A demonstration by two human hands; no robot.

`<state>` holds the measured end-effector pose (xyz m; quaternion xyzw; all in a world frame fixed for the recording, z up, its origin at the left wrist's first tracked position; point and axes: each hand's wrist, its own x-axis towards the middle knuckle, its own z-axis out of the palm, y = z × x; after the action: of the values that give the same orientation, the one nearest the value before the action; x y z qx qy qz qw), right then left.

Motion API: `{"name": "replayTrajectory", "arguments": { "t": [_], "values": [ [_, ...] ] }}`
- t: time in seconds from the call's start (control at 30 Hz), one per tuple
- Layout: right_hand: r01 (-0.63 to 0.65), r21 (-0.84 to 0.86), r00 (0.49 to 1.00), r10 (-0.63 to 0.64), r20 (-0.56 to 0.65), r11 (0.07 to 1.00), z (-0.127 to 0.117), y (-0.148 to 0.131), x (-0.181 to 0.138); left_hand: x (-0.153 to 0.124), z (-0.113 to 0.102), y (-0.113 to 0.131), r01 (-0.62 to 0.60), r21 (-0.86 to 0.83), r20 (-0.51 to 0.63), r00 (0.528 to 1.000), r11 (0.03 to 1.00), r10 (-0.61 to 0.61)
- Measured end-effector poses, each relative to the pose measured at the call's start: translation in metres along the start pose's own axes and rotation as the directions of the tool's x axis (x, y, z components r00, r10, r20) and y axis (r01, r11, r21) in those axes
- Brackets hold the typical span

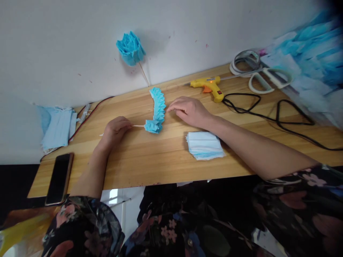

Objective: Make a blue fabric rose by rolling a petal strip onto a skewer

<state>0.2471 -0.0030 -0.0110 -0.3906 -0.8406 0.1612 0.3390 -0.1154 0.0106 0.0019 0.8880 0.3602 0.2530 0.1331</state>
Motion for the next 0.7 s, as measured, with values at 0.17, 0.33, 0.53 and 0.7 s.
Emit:
{"name": "replayTrajectory", "arguments": {
  "t": [0.17,0.33,0.53,0.7],
  "values": [
    [0.037,0.004,0.999,-0.037,0.016,0.999,0.001,0.0,0.0,0.0,0.0,0.0,0.029,-0.002,0.021,0.999,1.0,-0.028],
    [0.144,0.02,0.988,-0.145,0.048,0.989,0.007,0.002,0.0,0.0,0.0,0.002,0.037,-0.027,0.026,0.999,0.999,-0.036],
    [0.243,0.016,0.965,-0.244,0.097,0.97,0.014,-0.002,0.005,0.0,0.0,0.0,0.03,-0.038,0.011,0.999,0.999,-0.03],
    [0.274,-0.016,0.952,-0.268,0.147,0.962,0.018,-0.004,0.006,0.0,0.001,-0.003,0.03,-0.032,0.018,0.999,0.999,-0.029]
  ]
}}
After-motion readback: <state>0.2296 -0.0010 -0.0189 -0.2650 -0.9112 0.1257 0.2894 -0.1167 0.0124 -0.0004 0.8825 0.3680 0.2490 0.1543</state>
